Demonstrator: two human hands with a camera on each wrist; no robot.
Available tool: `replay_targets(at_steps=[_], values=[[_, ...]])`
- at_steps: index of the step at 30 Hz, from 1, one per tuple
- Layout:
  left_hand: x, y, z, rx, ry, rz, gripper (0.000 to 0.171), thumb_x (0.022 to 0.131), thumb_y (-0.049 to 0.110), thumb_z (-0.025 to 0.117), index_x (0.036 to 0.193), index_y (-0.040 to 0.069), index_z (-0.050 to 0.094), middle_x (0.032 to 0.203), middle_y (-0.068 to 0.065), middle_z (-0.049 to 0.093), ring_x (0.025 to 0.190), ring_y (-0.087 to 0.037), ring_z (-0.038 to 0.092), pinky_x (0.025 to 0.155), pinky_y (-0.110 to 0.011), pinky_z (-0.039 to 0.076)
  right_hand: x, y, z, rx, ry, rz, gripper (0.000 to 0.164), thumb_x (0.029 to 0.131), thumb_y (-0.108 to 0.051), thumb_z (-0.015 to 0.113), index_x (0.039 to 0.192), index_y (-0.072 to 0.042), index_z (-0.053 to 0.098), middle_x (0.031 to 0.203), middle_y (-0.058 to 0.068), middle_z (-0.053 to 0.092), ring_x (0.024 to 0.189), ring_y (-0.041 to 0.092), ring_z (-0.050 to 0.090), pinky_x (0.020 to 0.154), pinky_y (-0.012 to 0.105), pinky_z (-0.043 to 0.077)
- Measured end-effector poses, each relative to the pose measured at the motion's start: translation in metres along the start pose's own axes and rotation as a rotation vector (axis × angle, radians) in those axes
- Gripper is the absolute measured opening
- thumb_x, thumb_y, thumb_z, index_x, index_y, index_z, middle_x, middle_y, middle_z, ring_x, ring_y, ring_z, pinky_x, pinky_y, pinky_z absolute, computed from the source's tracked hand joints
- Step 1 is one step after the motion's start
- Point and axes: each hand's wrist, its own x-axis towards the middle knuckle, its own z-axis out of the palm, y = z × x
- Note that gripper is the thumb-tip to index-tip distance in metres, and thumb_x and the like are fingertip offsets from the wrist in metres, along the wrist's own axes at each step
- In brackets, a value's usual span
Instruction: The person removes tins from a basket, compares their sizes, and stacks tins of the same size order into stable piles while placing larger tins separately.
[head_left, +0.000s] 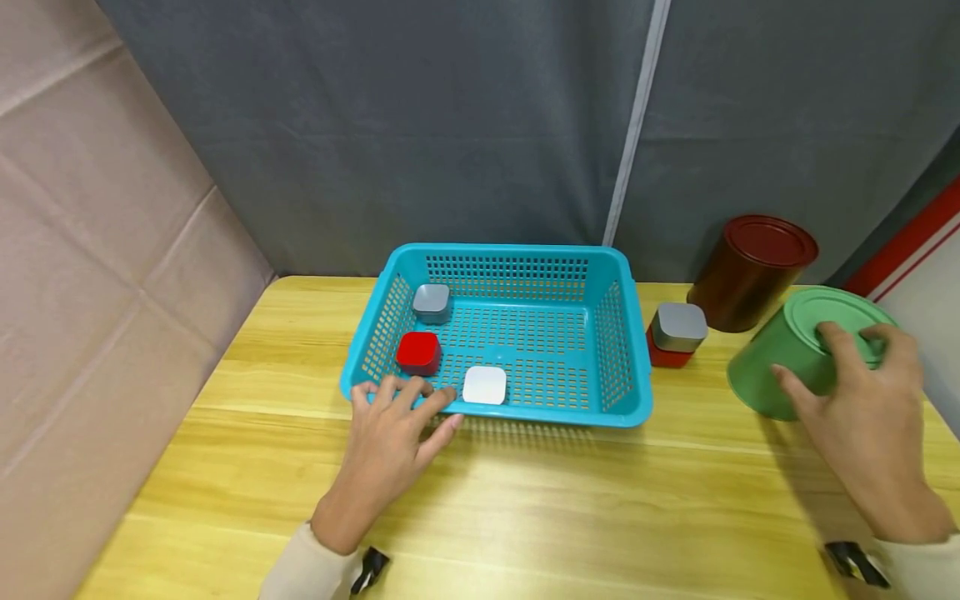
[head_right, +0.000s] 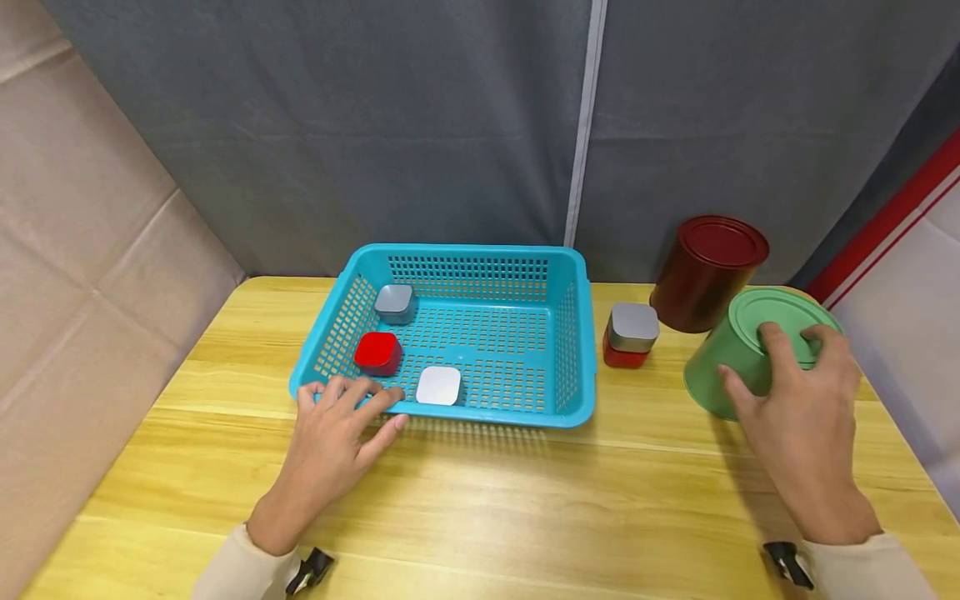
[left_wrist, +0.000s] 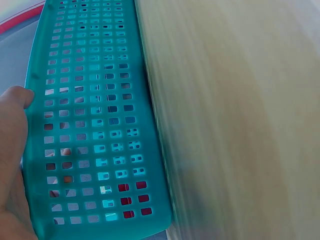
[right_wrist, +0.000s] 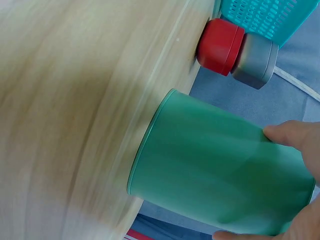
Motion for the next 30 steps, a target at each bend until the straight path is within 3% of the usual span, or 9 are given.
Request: replay_targets(at_steps=[13, 19, 25, 30], values=[[0.000, 0.000, -0.001, 0.004, -0.026, -0.008, 0.061, 0.110, 0.062, 0.028, 0.111, 0.026, 0.077, 0.094, -0.001, 0.067, 0.091, -0.030, 0.058, 0.080, -0.058, 0.037, -0.001, -0.005, -0.005, -0.051, -0.001, 0.030, 0.115, 0.082, -0.099, 0.026, 0.134, -0.001, 0.057, 0.140, 0.047, 0.040, 0.129, 0.070, 0.040, 0.094, 0.084, 0.035], [0.000, 0.001, -0.001, 0.011, -0.022, -0.010, 0.064, 0.110, 0.063, 0.024, 0.111, 0.026, 0.077, 0.094, -0.001, 0.067, 0.090, -0.030, 0.058, 0.080, -0.059, 0.037, 0.003, -0.012, -0.012, -0.083, 0.038, -0.045, 0.108, 0.088, -0.094, 0.029, 0.136, -0.001, 0.057, 0.140, 0.047, 0.041, 0.127, 0.072, 0.037, 0.083, 0.086, 0.029], [0.000, 0.001, -0.002, 0.007, -0.022, -0.012, 0.063, 0.110, 0.063, 0.025, 0.111, 0.026, 0.077, 0.094, -0.001, 0.067, 0.091, -0.030, 0.058, 0.081, -0.059, 0.037, 0.008, -0.030, -0.015, -0.059, 0.069, -0.090, 0.102, 0.091, -0.090, 0.032, 0.136, -0.001, 0.058, 0.142, 0.043, 0.044, 0.129, 0.072, 0.036, 0.088, 0.090, 0.022], [0.001, 0.001, -0.001, -0.002, -0.014, -0.008, 0.063, 0.110, 0.063, 0.028, 0.110, 0.025, 0.078, 0.094, -0.001, 0.068, 0.090, -0.030, 0.058, 0.081, -0.059, 0.037, 0.014, -0.050, -0.018, -0.030, 0.017, -0.084, 0.106, 0.088, -0.093, 0.028, 0.135, -0.002, 0.056, 0.145, 0.041, 0.043, 0.135, 0.074, 0.033, 0.088, 0.089, 0.022]])
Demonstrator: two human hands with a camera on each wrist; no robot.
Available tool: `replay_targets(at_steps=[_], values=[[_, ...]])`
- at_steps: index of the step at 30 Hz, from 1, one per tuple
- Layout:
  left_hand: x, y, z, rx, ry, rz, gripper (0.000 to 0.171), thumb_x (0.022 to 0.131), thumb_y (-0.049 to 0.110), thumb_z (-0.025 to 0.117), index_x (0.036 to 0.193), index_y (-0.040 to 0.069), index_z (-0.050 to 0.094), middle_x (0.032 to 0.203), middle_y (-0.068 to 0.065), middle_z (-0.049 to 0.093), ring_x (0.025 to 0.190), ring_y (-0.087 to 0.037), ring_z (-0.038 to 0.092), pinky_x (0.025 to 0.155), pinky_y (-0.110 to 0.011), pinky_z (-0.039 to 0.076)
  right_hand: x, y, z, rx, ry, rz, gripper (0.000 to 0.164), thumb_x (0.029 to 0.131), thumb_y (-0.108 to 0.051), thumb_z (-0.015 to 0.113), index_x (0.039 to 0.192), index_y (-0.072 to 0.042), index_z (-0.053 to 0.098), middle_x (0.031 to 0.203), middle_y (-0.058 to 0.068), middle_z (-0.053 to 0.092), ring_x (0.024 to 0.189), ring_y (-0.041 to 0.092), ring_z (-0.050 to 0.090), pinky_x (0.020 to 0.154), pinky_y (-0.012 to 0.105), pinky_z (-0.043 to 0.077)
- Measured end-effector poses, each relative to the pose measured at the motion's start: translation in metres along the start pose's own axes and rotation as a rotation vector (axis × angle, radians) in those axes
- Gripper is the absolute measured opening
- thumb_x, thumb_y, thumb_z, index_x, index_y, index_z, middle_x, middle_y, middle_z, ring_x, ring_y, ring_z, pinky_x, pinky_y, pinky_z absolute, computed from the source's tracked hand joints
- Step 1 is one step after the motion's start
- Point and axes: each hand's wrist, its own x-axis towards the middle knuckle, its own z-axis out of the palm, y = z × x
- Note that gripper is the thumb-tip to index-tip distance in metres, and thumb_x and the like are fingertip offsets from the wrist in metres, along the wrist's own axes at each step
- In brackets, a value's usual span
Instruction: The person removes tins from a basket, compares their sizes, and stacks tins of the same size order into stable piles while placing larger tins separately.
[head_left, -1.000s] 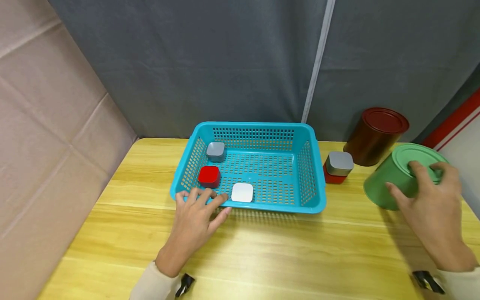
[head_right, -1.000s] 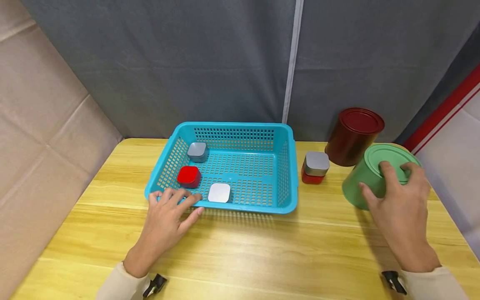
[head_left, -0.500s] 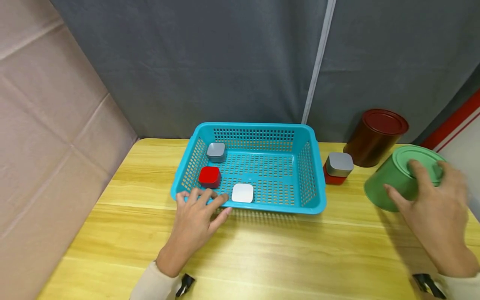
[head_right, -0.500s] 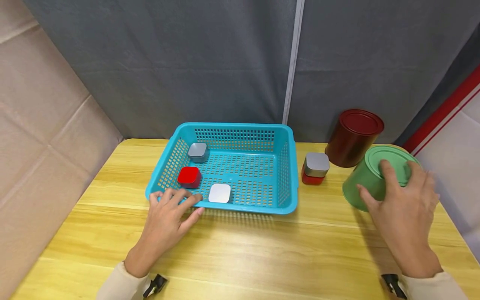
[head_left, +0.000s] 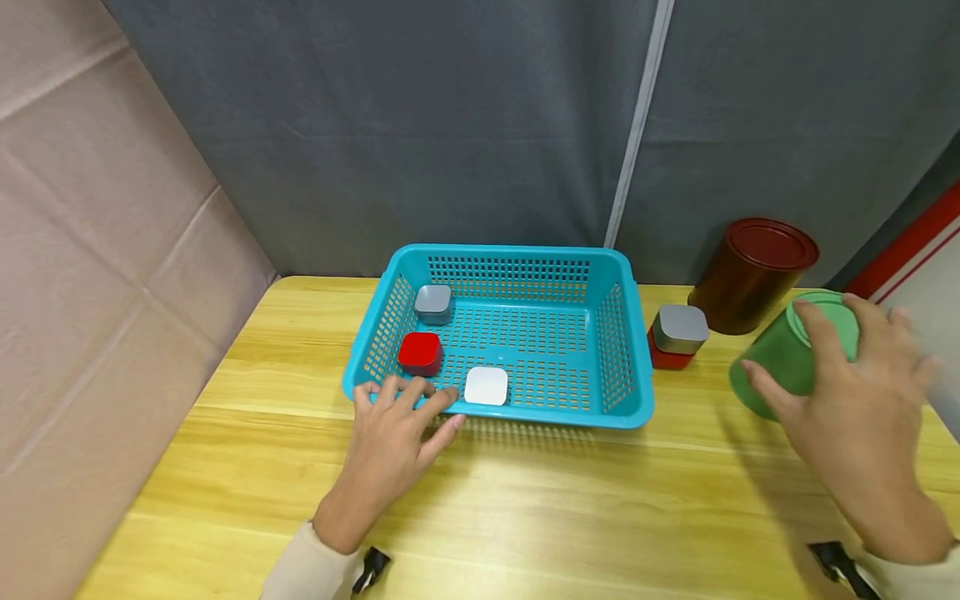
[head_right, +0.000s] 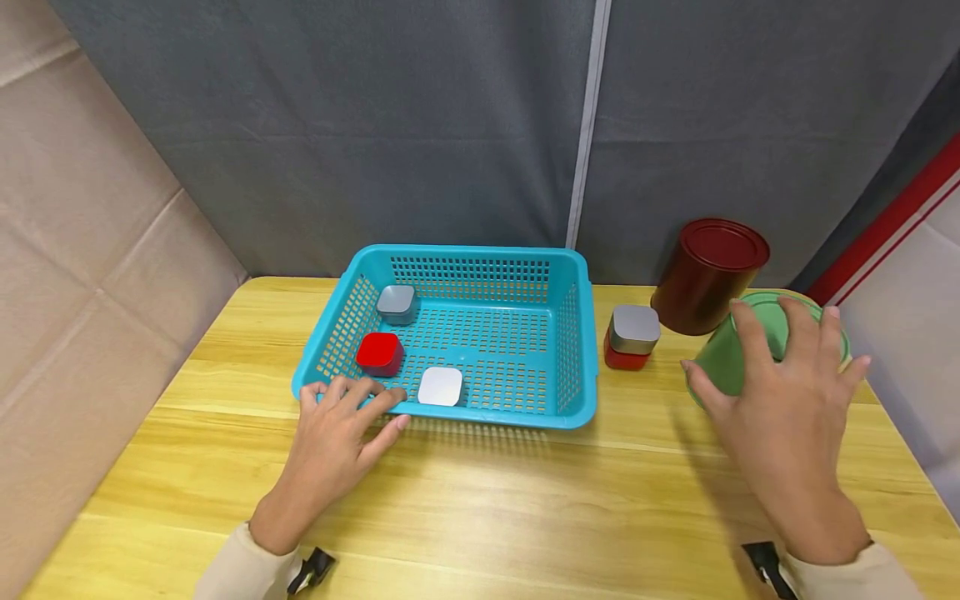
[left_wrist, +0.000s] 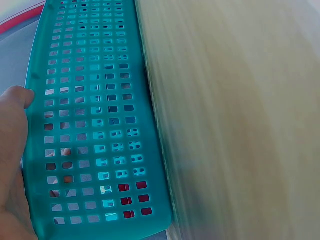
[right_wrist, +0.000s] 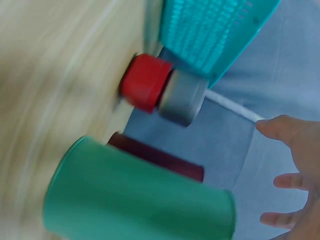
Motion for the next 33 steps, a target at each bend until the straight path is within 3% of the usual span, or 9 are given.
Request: replay_targets(at_steps=[10, 18, 21, 23, 25, 27, 28, 29, 33], values=[[0.000, 0.000, 0.000, -0.006, -0.003, 0.000, 0.061, 0.110, 0.062, 0.030, 0.110, 0.024, 0.078, 0.094, -0.001, 0.068, 0.090, -0.030, 0.057, 0.081, -0.059, 0.037, 0.013, -0.024, 0.005, 0.078, -0.053, -0.014, 0.113, 0.084, -0.097, 0.026, 0.141, -0.004, 0.055, 0.148, 0.038, 0.044, 0.140, 0.067, 0.037, 0.103, 0.084, 0.027], [0.000, 0.000, 0.000, -0.001, -0.007, -0.002, 0.063, 0.110, 0.063, 0.027, 0.110, 0.025, 0.077, 0.094, -0.001, 0.068, 0.090, -0.030, 0.058, 0.081, -0.059, 0.037, 0.019, -0.037, 0.011, 0.190, -0.052, -0.072, 0.104, 0.089, -0.091, 0.037, 0.139, -0.002, 0.058, 0.141, 0.039, 0.048, 0.123, 0.058, 0.047, 0.094, 0.077, 0.032], [0.000, 0.000, 0.001, -0.001, 0.000, 0.000, 0.063, 0.110, 0.063, 0.027, 0.110, 0.025, 0.077, 0.094, -0.001, 0.068, 0.090, -0.030, 0.057, 0.081, -0.059, 0.037, 0.024, -0.042, 0.012, 0.221, -0.072, -0.080, 0.103, 0.088, -0.090, 0.040, 0.140, -0.002, 0.059, 0.143, 0.038, 0.048, 0.122, 0.058, 0.048, 0.097, 0.078, 0.033], [0.000, 0.000, 0.001, 0.000, 0.005, 0.001, 0.063, 0.110, 0.062, 0.028, 0.110, 0.025, 0.077, 0.093, -0.001, 0.068, 0.089, -0.030, 0.057, 0.081, -0.059, 0.037, 0.028, -0.046, 0.012, 0.250, -0.106, -0.072, 0.090, 0.092, -0.078, 0.056, 0.142, -0.003, 0.058, 0.146, 0.036, 0.047, 0.126, 0.056, 0.047, 0.100, 0.077, 0.034], [0.000, 0.000, 0.001, -0.001, 0.007, 0.003, 0.062, 0.110, 0.062, 0.028, 0.109, 0.025, 0.078, 0.093, -0.002, 0.068, 0.089, -0.030, 0.057, 0.081, -0.059, 0.037, 0.032, -0.050, 0.011, 0.282, -0.156, -0.056, 0.075, 0.093, -0.056, 0.074, 0.145, -0.004, 0.056, 0.150, 0.033, 0.045, 0.132, 0.054, 0.045, 0.100, 0.076, 0.037], [0.000, 0.000, 0.001, -0.004, 0.008, 0.003, 0.063, 0.110, 0.062, 0.028, 0.109, 0.024, 0.078, 0.093, -0.002, 0.068, 0.089, -0.030, 0.057, 0.081, -0.059, 0.036, 0.037, -0.055, 0.010, 0.319, -0.211, -0.033, 0.071, 0.089, -0.031, 0.086, 0.148, -0.006, 0.055, 0.154, 0.029, 0.043, 0.139, 0.051, 0.042, 0.098, 0.073, 0.039], [0.000, 0.000, 0.001, -0.004, 0.007, 0.004, 0.063, 0.110, 0.062, 0.028, 0.110, 0.024, 0.078, 0.094, -0.002, 0.068, 0.089, -0.030, 0.057, 0.081, -0.059, 0.036, 0.040, -0.058, 0.010, 0.336, -0.240, -0.020, 0.074, 0.085, -0.019, 0.089, 0.149, -0.007, 0.054, 0.156, 0.026, 0.043, 0.139, 0.048, 0.043, 0.101, 0.063, 0.043], [0.000, 0.000, 0.001, -0.004, 0.005, 0.003, 0.063, 0.110, 0.062, 0.028, 0.110, 0.024, 0.078, 0.094, -0.002, 0.068, 0.090, -0.030, 0.057, 0.081, -0.059, 0.036, 0.043, -0.061, 0.010, 0.347, -0.261, -0.017, 0.077, 0.082, -0.014, 0.090, 0.150, -0.008, 0.053, 0.156, 0.024, 0.043, 0.139, 0.046, 0.043, 0.099, 0.060, 0.045], [0.000, 0.000, 0.001, -0.002, 0.010, 0.006, 0.061, 0.110, 0.062, 0.028, 0.110, 0.025, 0.077, 0.094, -0.002, 0.068, 0.090, -0.030, 0.057, 0.081, -0.059, 0.036, 0.054, -0.072, 0.011, 0.405, -0.334, -0.009, 0.076, 0.084, -0.017, 0.088, 0.151, -0.011, 0.053, 0.157, 0.021, 0.044, 0.138, 0.041, 0.044, 0.099, 0.057, 0.045]])
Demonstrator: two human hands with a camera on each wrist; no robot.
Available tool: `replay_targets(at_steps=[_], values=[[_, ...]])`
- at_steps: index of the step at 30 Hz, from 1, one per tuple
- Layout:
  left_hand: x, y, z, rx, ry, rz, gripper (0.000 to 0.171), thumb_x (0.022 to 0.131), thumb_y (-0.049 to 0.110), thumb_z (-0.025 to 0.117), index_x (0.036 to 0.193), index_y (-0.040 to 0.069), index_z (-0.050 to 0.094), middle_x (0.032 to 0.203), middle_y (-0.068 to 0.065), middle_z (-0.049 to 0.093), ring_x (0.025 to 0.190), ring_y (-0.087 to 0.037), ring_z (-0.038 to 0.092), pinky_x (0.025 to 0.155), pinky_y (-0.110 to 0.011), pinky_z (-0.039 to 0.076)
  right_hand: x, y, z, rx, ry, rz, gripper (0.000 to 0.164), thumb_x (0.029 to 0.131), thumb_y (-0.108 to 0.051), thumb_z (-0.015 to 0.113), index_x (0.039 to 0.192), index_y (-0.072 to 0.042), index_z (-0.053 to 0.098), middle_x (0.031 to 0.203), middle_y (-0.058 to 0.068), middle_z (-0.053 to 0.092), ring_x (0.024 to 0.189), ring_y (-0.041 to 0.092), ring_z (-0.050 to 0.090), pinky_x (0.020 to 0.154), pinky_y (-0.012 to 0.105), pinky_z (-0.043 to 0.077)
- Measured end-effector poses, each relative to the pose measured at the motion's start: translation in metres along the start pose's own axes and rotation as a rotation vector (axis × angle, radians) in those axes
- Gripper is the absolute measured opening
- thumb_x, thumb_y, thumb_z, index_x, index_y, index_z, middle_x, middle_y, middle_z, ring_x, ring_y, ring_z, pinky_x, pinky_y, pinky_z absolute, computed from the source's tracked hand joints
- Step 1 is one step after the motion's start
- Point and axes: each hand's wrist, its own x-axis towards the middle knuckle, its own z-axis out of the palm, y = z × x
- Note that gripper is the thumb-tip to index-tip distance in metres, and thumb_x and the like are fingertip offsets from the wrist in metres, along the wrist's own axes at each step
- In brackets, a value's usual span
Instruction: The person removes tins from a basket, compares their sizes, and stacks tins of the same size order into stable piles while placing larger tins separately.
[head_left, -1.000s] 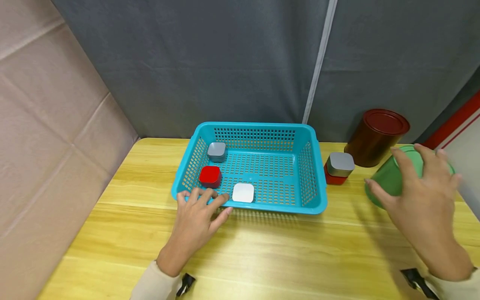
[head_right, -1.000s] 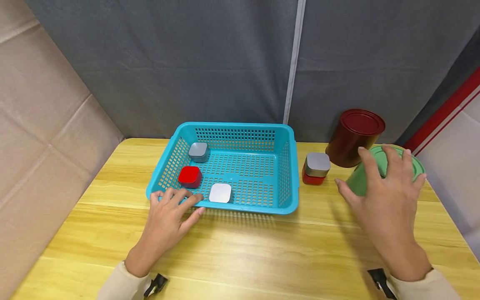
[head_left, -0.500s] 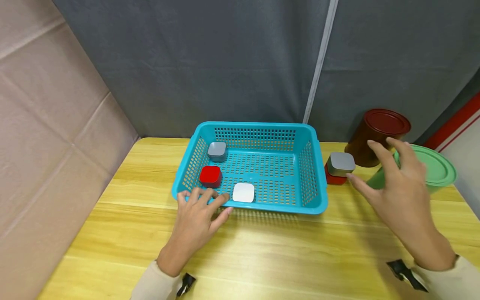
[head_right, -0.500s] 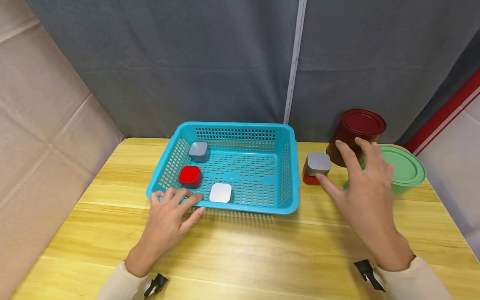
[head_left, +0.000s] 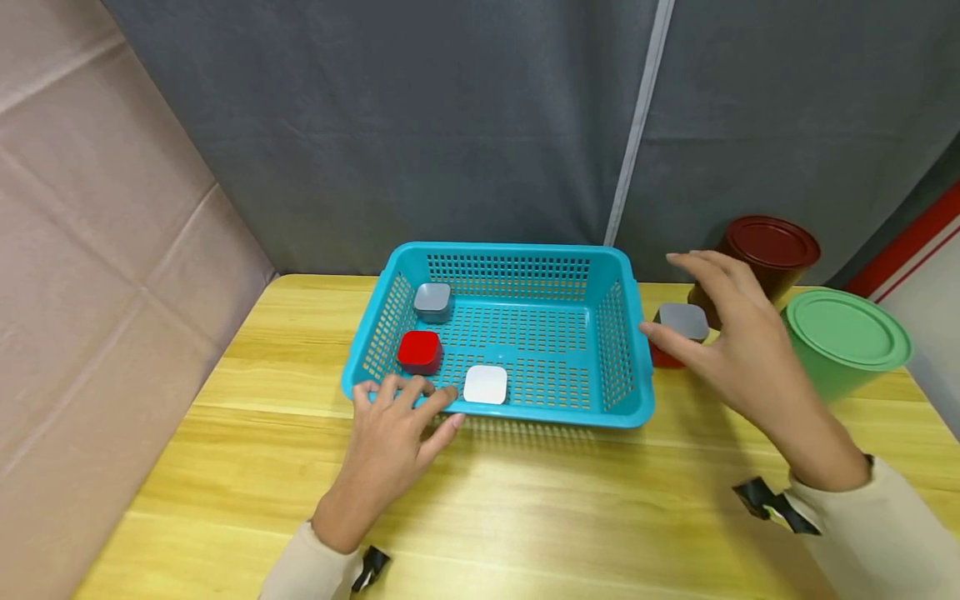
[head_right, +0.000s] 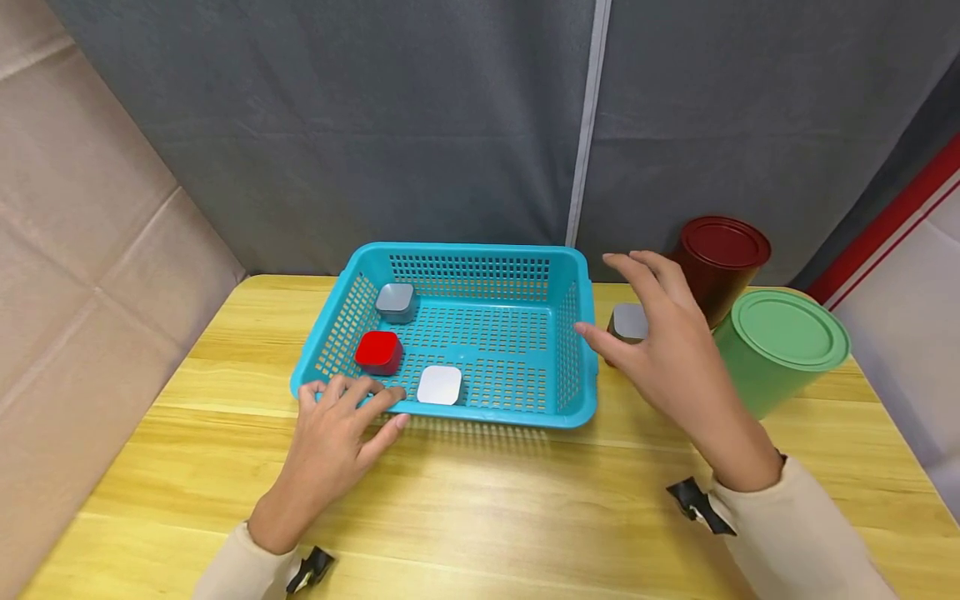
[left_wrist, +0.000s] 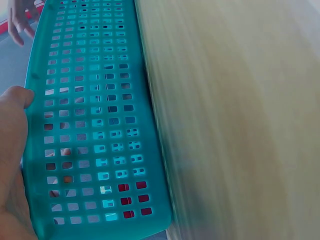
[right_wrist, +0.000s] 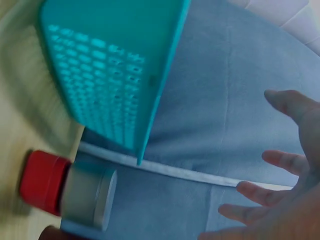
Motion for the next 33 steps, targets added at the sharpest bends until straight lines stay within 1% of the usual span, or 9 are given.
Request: replay_targets(at_steps=[2, 4, 8, 10, 12, 16, 24, 28, 33], values=[[0.000, -0.001, 0.000, 0.001, 0.003, 0.001, 0.061, 0.110, 0.062, 0.028, 0.110, 0.025, 0.077, 0.094, -0.002, 0.068, 0.089, -0.030, 0.057, 0.081, -0.059, 0.037, 0.007, -0.005, 0.000, 0.032, -0.033, 0.009, 0.074, 0.086, -0.019, 0.087, 0.152, -0.013, 0.053, 0.157, 0.019, 0.045, 0.135, 0.038, 0.046, 0.098, 0.061, 0.043], [0.000, -0.001, 0.000, 0.003, 0.007, 0.001, 0.061, 0.110, 0.062, 0.029, 0.110, 0.025, 0.077, 0.093, -0.002, 0.068, 0.089, -0.030, 0.057, 0.081, -0.059, 0.037, 0.014, -0.009, 0.001, 0.078, -0.077, 0.037, 0.072, 0.089, -0.023, 0.085, 0.153, -0.018, 0.052, 0.158, 0.015, 0.044, 0.130, 0.034, 0.048, 0.100, 0.058, 0.043], [0.000, -0.002, 0.000, 0.001, 0.007, 0.000, 0.061, 0.110, 0.062, 0.029, 0.110, 0.024, 0.078, 0.094, -0.002, 0.068, 0.090, -0.030, 0.057, 0.081, -0.059, 0.037, 0.027, -0.015, 0.003, 0.194, -0.171, 0.096, 0.068, 0.094, -0.029, 0.080, 0.154, -0.025, 0.050, 0.161, 0.007, 0.043, 0.135, 0.031, 0.047, 0.110, 0.059, 0.044], [0.000, -0.002, 0.000, 0.000, 0.010, 0.000, 0.061, 0.110, 0.062, 0.029, 0.110, 0.024, 0.078, 0.094, -0.002, 0.069, 0.090, -0.030, 0.057, 0.081, -0.059, 0.036, 0.033, -0.016, 0.005, 0.262, -0.213, 0.115, 0.067, 0.095, -0.030, 0.079, 0.154, -0.025, 0.049, 0.162, 0.004, 0.043, 0.148, 0.034, 0.040, 0.113, 0.070, 0.038], [0.000, -0.002, 0.000, 0.001, 0.012, 0.000, 0.061, 0.110, 0.061, 0.030, 0.110, 0.024, 0.078, 0.093, -0.002, 0.068, 0.089, -0.030, 0.057, 0.081, -0.059, 0.036, 0.039, -0.017, 0.008, 0.313, -0.243, 0.124, 0.065, 0.096, -0.029, 0.078, 0.154, -0.027, 0.049, 0.162, 0.001, 0.044, 0.150, 0.033, 0.042, 0.115, 0.068, 0.038], [0.000, -0.001, 0.001, 0.006, 0.011, 0.004, 0.061, 0.110, 0.062, 0.029, 0.109, 0.025, 0.078, 0.093, -0.002, 0.068, 0.090, -0.030, 0.058, 0.080, -0.058, 0.036, 0.049, -0.016, 0.013, 0.385, -0.295, 0.105, 0.062, 0.099, -0.028, 0.074, 0.155, -0.030, 0.047, 0.162, -0.004, 0.045, 0.151, 0.027, 0.045, 0.117, 0.060, 0.041], [0.000, -0.001, 0.001, 0.014, 0.016, 0.005, 0.063, 0.110, 0.062, 0.027, 0.108, 0.025, 0.078, 0.093, -0.001, 0.068, 0.090, -0.029, 0.058, 0.080, -0.057, 0.037, 0.069, -0.015, 0.028, 0.504, -0.396, 0.023, 0.060, 0.101, -0.020, 0.071, 0.156, -0.027, 0.046, 0.160, -0.005, 0.047, 0.150, 0.025, 0.046, 0.116, 0.061, 0.042], [0.000, -0.001, 0.001, 0.014, 0.016, 0.005, 0.061, 0.110, 0.062, 0.029, 0.108, 0.025, 0.078, 0.093, -0.001, 0.067, 0.089, -0.029, 0.058, 0.080, -0.058, 0.037, 0.079, -0.014, 0.039, 0.562, -0.464, 0.013, 0.062, 0.100, -0.019, 0.071, 0.156, -0.027, 0.045, 0.160, -0.006, 0.046, 0.150, 0.025, 0.045, 0.115, 0.059, 0.044], [0.000, -0.001, 0.002, 0.008, 0.013, 0.007, 0.060, 0.110, 0.061, 0.031, 0.109, 0.025, 0.078, 0.093, -0.001, 0.067, 0.090, -0.030, 0.058, 0.079, -0.057, 0.037, 0.092, -0.015, 0.051, 0.662, -0.530, -0.006, 0.065, 0.100, -0.013, 0.071, 0.157, -0.023, 0.043, 0.162, 0.003, 0.045, 0.150, 0.030, 0.044, 0.114, 0.047, 0.048]])
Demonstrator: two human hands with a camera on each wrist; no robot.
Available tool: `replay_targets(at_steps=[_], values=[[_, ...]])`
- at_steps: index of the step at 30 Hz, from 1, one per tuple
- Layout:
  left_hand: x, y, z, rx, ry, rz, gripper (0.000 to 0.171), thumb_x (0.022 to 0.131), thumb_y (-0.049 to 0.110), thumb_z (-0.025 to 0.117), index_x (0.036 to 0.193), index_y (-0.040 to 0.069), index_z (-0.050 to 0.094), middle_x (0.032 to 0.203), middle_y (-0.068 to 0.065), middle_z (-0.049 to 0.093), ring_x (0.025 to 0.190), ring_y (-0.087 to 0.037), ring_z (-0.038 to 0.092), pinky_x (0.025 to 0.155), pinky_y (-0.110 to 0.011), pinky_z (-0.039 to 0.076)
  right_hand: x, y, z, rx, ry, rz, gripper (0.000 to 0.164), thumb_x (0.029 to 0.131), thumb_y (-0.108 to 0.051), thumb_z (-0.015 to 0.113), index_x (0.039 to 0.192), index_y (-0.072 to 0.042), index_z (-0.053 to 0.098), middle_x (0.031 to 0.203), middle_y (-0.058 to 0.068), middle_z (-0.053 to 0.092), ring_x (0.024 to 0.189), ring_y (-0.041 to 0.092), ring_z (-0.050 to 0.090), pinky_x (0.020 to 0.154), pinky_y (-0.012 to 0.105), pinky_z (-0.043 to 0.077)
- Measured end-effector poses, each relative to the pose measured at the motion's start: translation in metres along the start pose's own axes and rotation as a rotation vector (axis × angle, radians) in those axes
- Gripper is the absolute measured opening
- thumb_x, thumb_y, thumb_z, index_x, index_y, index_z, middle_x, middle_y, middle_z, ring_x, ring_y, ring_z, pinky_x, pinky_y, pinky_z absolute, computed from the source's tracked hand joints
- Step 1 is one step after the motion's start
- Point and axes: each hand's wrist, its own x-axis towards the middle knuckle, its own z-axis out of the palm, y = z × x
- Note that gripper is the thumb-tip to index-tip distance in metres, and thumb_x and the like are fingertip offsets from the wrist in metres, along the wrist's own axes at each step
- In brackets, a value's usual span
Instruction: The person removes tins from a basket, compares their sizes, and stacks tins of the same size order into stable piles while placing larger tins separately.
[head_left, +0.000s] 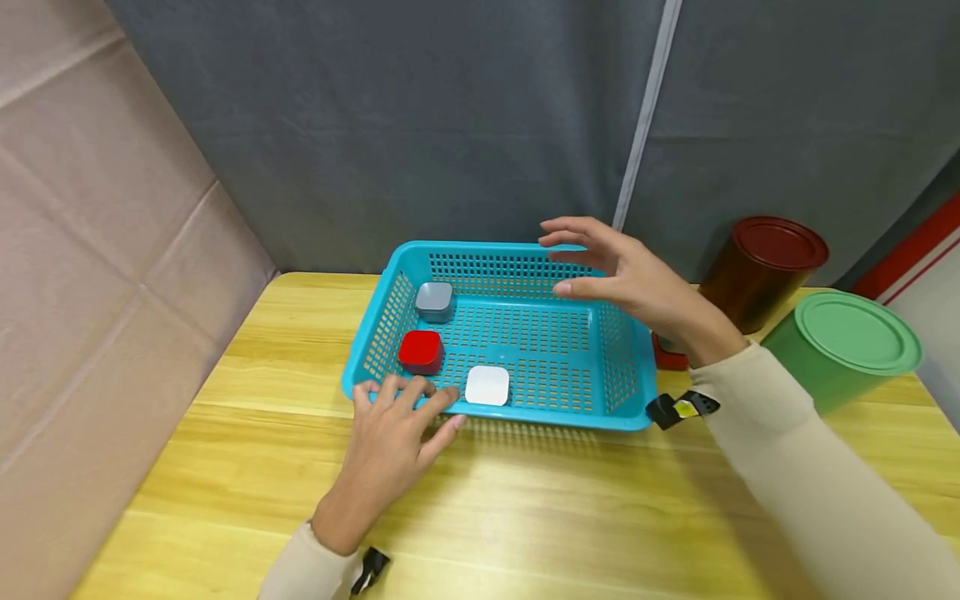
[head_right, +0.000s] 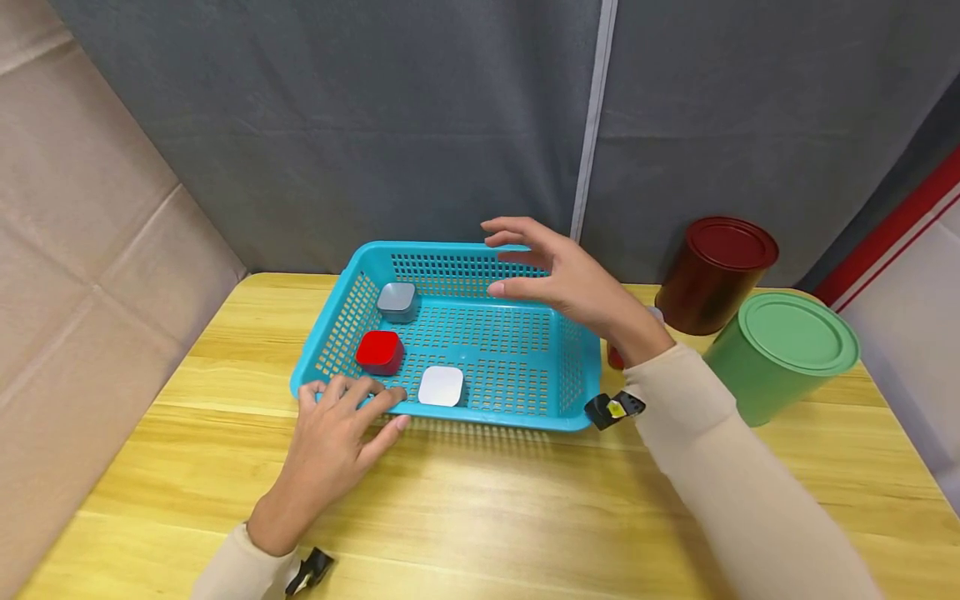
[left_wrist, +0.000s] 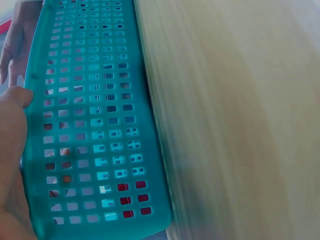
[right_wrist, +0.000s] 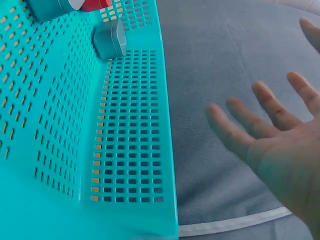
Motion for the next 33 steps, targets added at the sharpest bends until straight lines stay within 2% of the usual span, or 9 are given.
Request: replay_targets(at_steps=[3, 5, 9, 12, 15, 20, 24, 27, 33], values=[[0.000, 0.000, 0.000, 0.004, 0.003, -0.001, 0.060, 0.110, 0.061, 0.030, 0.109, 0.025, 0.078, 0.093, -0.001, 0.067, 0.090, -0.030, 0.058, 0.079, -0.057, 0.037, 0.012, 0.002, 0.002, 0.065, -0.031, -0.013, 0.066, 0.099, -0.009, 0.071, 0.158, -0.021, 0.043, 0.161, 0.009, 0.046, 0.150, 0.033, 0.045, 0.111, 0.038, 0.050], [-0.001, -0.001, 0.000, 0.008, 0.005, -0.001, 0.061, 0.110, 0.061, 0.029, 0.109, 0.025, 0.078, 0.093, -0.001, 0.067, 0.090, -0.030, 0.058, 0.079, -0.057, 0.037, 0.020, 0.004, 0.004, 0.096, -0.043, -0.011, 0.066, 0.099, -0.008, 0.071, 0.157, -0.020, 0.043, 0.160, 0.009, 0.046, 0.149, 0.033, 0.046, 0.110, 0.037, 0.051], [-0.001, -0.002, 0.001, 0.006, 0.011, 0.002, 0.057, 0.110, 0.060, 0.033, 0.108, 0.025, 0.078, 0.093, -0.001, 0.067, 0.089, -0.030, 0.058, 0.079, -0.057, 0.037, 0.033, 0.008, 0.010, 0.122, -0.043, 0.006, 0.066, 0.098, -0.009, 0.072, 0.157, -0.021, 0.044, 0.158, 0.006, 0.049, 0.147, 0.030, 0.049, 0.114, 0.046, 0.048], [-0.001, -0.002, 0.001, 0.006, 0.018, 0.006, 0.053, 0.110, 0.059, 0.037, 0.108, 0.025, 0.078, 0.093, -0.002, 0.067, 0.089, -0.030, 0.058, 0.078, -0.057, 0.037, 0.042, 0.012, 0.015, 0.152, -0.046, 0.010, 0.067, 0.096, -0.006, 0.072, 0.156, -0.020, 0.045, 0.157, 0.005, 0.050, 0.147, 0.032, 0.049, 0.117, 0.053, 0.044], [-0.001, -0.003, 0.001, 0.008, 0.022, 0.007, 0.053, 0.110, 0.059, 0.037, 0.108, 0.025, 0.078, 0.092, -0.002, 0.067, 0.088, -0.029, 0.058, 0.078, -0.057, 0.037, 0.050, 0.017, 0.018, 0.166, -0.071, 0.019, 0.067, 0.095, -0.004, 0.073, 0.155, -0.019, 0.047, 0.156, 0.006, 0.051, 0.147, 0.034, 0.048, 0.117, 0.054, 0.044], [-0.001, -0.003, 0.001, 0.011, 0.012, 0.003, 0.052, 0.109, 0.059, 0.038, 0.108, 0.025, 0.078, 0.094, -0.001, 0.068, 0.090, -0.030, 0.059, 0.079, -0.057, 0.037, 0.061, 0.024, 0.021, 0.227, -0.190, 0.043, 0.067, 0.094, 0.001, 0.072, 0.154, -0.016, 0.048, 0.157, 0.014, 0.049, 0.147, 0.034, 0.048, 0.111, 0.048, 0.051], [-0.001, -0.003, 0.001, 0.012, -0.011, 0.002, 0.036, 0.102, 0.054, 0.056, 0.110, 0.026, 0.077, 0.095, -0.001, 0.069, 0.091, -0.030, 0.060, 0.079, -0.057, 0.038, 0.068, 0.033, 0.023, 0.260, -0.301, 0.059, 0.066, 0.094, 0.000, 0.072, 0.154, -0.013, 0.048, 0.158, 0.014, 0.047, 0.148, 0.038, 0.047, 0.108, 0.046, 0.053], [-0.001, -0.002, 0.002, 0.008, -0.021, 0.001, 0.031, 0.096, 0.050, 0.065, 0.111, 0.027, 0.077, 0.096, 0.000, 0.068, 0.092, -0.029, 0.059, 0.080, -0.057, 0.037, 0.073, 0.038, 0.026, 0.257, -0.370, 0.070, 0.066, 0.094, -0.002, 0.072, 0.155, -0.013, 0.048, 0.161, 0.012, 0.045, 0.149, 0.039, 0.045, 0.110, 0.048, 0.052], [-0.001, -0.002, 0.002, -0.001, -0.010, 0.006, 0.034, 0.102, 0.052, 0.057, 0.111, 0.026, 0.077, 0.096, 0.000, 0.067, 0.092, -0.029, 0.059, 0.081, -0.058, 0.037, 0.080, 0.042, 0.031, 0.242, -0.478, 0.101, 0.067, 0.095, -0.004, 0.072, 0.156, -0.013, 0.046, 0.163, 0.011, 0.045, 0.147, 0.033, 0.049, 0.113, 0.054, 0.048]])
